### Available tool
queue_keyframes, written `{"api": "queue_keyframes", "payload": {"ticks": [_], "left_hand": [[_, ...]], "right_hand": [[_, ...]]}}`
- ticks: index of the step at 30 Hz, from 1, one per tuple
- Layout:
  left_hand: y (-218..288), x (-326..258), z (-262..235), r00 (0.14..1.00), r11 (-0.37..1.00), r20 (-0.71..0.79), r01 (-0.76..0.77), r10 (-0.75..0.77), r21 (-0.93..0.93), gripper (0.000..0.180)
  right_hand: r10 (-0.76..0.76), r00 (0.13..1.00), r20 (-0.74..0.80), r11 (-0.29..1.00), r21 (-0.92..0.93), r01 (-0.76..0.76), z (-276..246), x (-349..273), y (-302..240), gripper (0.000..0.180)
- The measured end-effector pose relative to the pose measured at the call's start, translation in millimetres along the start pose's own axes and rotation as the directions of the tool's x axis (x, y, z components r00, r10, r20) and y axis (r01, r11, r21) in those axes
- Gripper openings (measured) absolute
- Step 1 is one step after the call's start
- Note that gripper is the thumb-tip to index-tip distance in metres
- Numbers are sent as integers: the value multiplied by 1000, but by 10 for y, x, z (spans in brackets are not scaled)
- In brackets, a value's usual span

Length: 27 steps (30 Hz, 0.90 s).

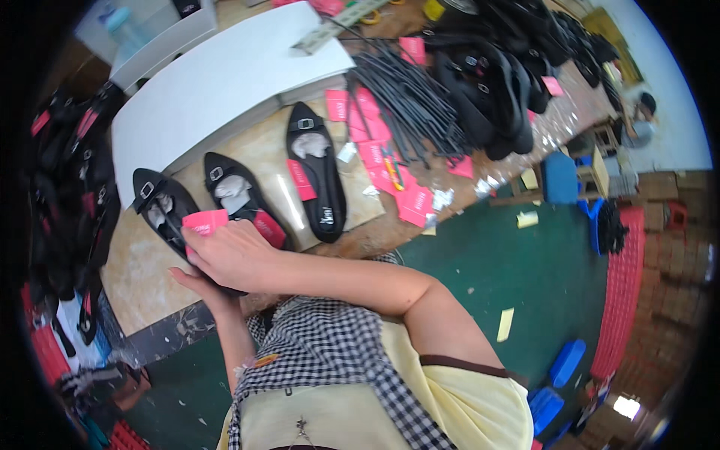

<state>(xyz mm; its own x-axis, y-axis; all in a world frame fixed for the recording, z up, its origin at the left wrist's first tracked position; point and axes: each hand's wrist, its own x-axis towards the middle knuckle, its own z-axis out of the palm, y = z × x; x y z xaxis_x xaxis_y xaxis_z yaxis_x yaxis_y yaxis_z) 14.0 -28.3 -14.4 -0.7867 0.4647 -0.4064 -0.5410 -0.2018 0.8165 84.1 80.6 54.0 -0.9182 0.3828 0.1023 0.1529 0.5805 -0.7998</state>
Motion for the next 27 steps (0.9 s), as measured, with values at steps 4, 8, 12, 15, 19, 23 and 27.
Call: {"api": "queue_keyframes", "payload": {"ticks": [4,8,12,15,19,23,27], "left_hand": [[372,624,-1106,909,982,373,184,-187,45,63],[711,633,-1339,580,-183,347,-324,737,928,48],[545,301,-454,788,164,345,-482,510,860,46],[106,388,-149,954,447,205,-284,218,848,53],[95,393,227,980,208,165,-186,112,960,62],[-68,600,3,936,522,352,-297,-7,800,63],[-57,477,190,948,418,317,-291,7,860,61]], "right_hand": [[34,915,-402,999,41,-20,-727,-680,750,29],[276,789,-548,725,-421,-546,-1156,-1887,1343,67],[221,797,-562,684,-494,-537,-914,-1909,1681,83],[-17,802,-597,720,-564,-404,-1073,-1309,2010,81],[-233,740,-631,773,-582,-253,-1490,-602,2131,59],[95,762,-640,714,-489,-500,-1913,-142,2422,31],[296,763,-575,366,-670,-646,-1958,195,2621,46]]}}
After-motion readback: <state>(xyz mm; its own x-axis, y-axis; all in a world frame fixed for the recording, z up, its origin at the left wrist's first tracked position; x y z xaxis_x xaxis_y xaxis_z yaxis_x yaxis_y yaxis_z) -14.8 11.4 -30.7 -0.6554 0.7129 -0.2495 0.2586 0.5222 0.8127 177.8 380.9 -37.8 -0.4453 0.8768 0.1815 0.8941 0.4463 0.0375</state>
